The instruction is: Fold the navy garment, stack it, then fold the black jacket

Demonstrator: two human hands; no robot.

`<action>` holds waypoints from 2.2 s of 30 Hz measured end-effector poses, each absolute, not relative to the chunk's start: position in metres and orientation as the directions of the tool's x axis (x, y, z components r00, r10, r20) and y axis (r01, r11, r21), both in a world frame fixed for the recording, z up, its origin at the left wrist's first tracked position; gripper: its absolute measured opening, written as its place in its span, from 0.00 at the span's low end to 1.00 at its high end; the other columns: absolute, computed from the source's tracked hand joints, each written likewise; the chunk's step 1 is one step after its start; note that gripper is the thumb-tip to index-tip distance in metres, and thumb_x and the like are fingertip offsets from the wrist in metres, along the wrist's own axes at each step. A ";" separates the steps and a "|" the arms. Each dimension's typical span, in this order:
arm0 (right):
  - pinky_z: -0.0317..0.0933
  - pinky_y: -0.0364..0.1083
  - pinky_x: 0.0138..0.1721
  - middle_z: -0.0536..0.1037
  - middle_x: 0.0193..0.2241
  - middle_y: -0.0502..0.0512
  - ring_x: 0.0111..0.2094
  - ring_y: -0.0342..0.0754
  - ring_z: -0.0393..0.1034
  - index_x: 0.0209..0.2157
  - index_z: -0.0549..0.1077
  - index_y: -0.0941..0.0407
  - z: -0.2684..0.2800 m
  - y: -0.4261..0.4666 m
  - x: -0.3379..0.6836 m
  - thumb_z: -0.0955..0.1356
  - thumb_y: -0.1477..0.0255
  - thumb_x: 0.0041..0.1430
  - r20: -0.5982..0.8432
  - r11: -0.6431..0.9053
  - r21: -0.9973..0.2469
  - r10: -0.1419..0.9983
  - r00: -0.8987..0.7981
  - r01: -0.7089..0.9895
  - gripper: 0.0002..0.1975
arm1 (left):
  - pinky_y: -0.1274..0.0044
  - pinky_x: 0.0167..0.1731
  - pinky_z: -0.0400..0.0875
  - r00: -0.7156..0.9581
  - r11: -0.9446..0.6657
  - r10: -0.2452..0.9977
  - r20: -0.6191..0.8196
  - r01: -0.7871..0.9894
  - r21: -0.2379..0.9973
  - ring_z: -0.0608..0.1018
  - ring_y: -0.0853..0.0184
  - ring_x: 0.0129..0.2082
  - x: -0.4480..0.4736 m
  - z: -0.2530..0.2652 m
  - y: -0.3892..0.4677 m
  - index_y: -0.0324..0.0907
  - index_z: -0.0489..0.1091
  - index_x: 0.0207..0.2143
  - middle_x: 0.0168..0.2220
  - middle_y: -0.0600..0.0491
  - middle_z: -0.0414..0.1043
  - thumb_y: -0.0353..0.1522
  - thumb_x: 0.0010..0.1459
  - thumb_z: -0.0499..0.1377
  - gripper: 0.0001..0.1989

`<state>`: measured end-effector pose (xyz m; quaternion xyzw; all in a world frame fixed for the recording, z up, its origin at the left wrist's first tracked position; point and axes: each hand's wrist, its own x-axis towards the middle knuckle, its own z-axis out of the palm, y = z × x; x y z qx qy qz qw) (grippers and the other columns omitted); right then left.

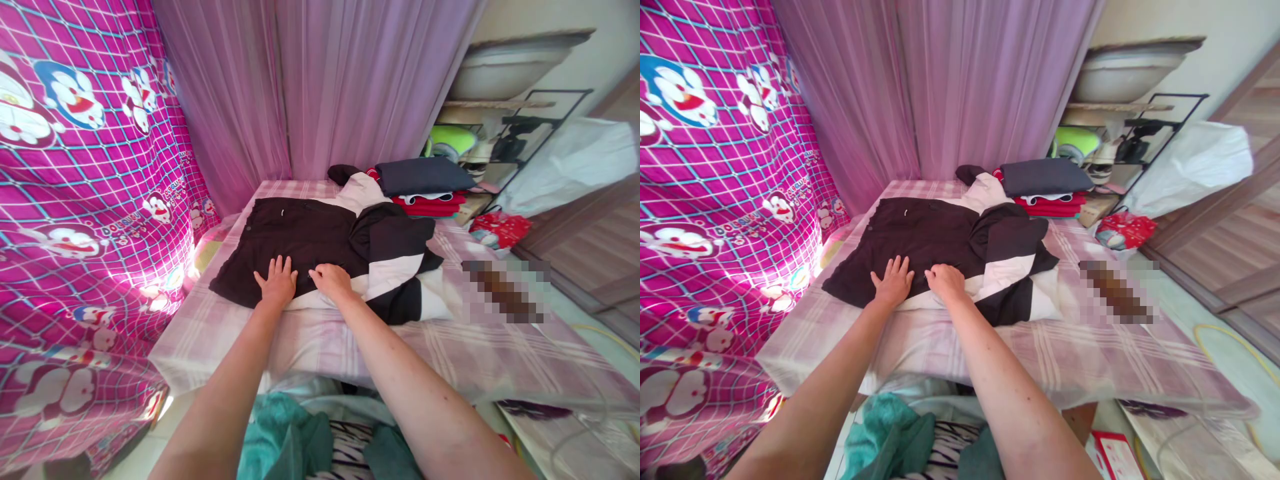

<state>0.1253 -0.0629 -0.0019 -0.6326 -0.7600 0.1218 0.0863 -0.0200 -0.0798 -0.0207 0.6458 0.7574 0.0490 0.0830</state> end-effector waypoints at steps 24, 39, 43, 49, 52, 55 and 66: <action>0.61 0.44 0.48 0.80 0.47 0.49 0.48 0.48 0.72 0.45 0.79 0.48 0.015 -0.048 0.172 0.62 0.73 0.63 0.075 0.304 -0.255 0.953 -0.295 0.918 0.16 | 0.62 0.59 0.55 0.058 -0.109 0.982 0.178 0.950 0.292 0.72 0.59 0.52 -0.025 0.003 -0.090 0.51 0.78 0.43 0.49 0.52 0.76 0.46 0.61 0.55 0.17; 0.49 0.55 0.59 0.61 0.65 0.59 0.65 0.54 0.52 0.64 0.62 0.53 -0.025 -0.054 0.194 0.57 0.64 0.68 0.122 0.356 -0.156 0.933 -0.340 0.921 0.24 | 0.65 0.44 0.59 0.161 -0.160 0.986 0.032 0.987 -0.030 0.76 0.56 0.42 -0.020 0.018 -0.070 0.44 0.73 0.32 0.37 0.48 0.79 0.44 0.62 0.52 0.16; 0.48 0.56 0.59 0.60 0.66 0.58 0.65 0.54 0.51 0.64 0.61 0.51 -0.029 -0.052 0.194 0.57 0.63 0.69 0.111 0.348 -0.160 0.936 -0.333 0.924 0.24 | 0.63 0.45 0.58 0.277 -0.263 0.959 0.065 0.951 -0.162 0.77 0.55 0.40 -0.034 0.019 -0.076 0.42 0.74 0.31 0.36 0.45 0.79 0.41 0.64 0.48 0.19; 0.48 0.57 0.60 0.58 0.66 0.57 0.66 0.54 0.50 0.64 0.61 0.50 -0.029 -0.052 0.193 0.56 0.62 0.69 0.090 0.337 -0.168 0.941 -0.326 0.926 0.25 | 0.63 0.44 0.58 0.253 -0.227 0.955 0.153 0.959 -0.167 0.77 0.56 0.39 -0.037 0.010 -0.087 0.42 0.74 0.29 0.33 0.46 0.78 0.39 0.64 0.46 0.20; 0.47 0.57 0.61 0.57 0.67 0.56 0.66 0.54 0.49 0.64 0.60 0.49 -0.026 -0.052 0.193 0.55 0.61 0.69 0.071 0.330 -0.172 0.944 -0.323 0.928 0.25 | 0.63 0.44 0.58 0.233 -0.205 0.959 0.161 0.963 -0.172 0.77 0.55 0.39 -0.040 0.008 -0.090 0.42 0.73 0.29 0.33 0.46 0.78 0.39 0.64 0.46 0.20; 0.47 0.57 0.61 0.57 0.67 0.57 0.67 0.54 0.48 0.65 0.60 0.50 -0.023 -0.053 0.193 0.55 0.62 0.69 0.050 0.331 -0.179 0.944 -0.327 0.927 0.25 | 0.63 0.43 0.58 0.214 -0.186 0.963 0.167 0.968 -0.168 0.77 0.55 0.39 -0.046 0.008 -0.092 0.42 0.72 0.28 0.33 0.46 0.78 0.39 0.64 0.45 0.20; 0.47 0.57 0.60 0.58 0.66 0.58 0.66 0.54 0.49 0.63 0.62 0.52 -0.020 -0.054 0.194 0.57 0.64 0.68 0.060 0.328 -0.203 0.945 -0.322 0.923 0.24 | 0.74 0.31 0.57 0.010 -0.029 0.992 0.123 0.988 0.153 0.74 0.63 0.29 -0.071 0.021 -0.090 0.44 0.60 0.19 0.23 0.53 0.70 0.46 0.59 0.47 0.21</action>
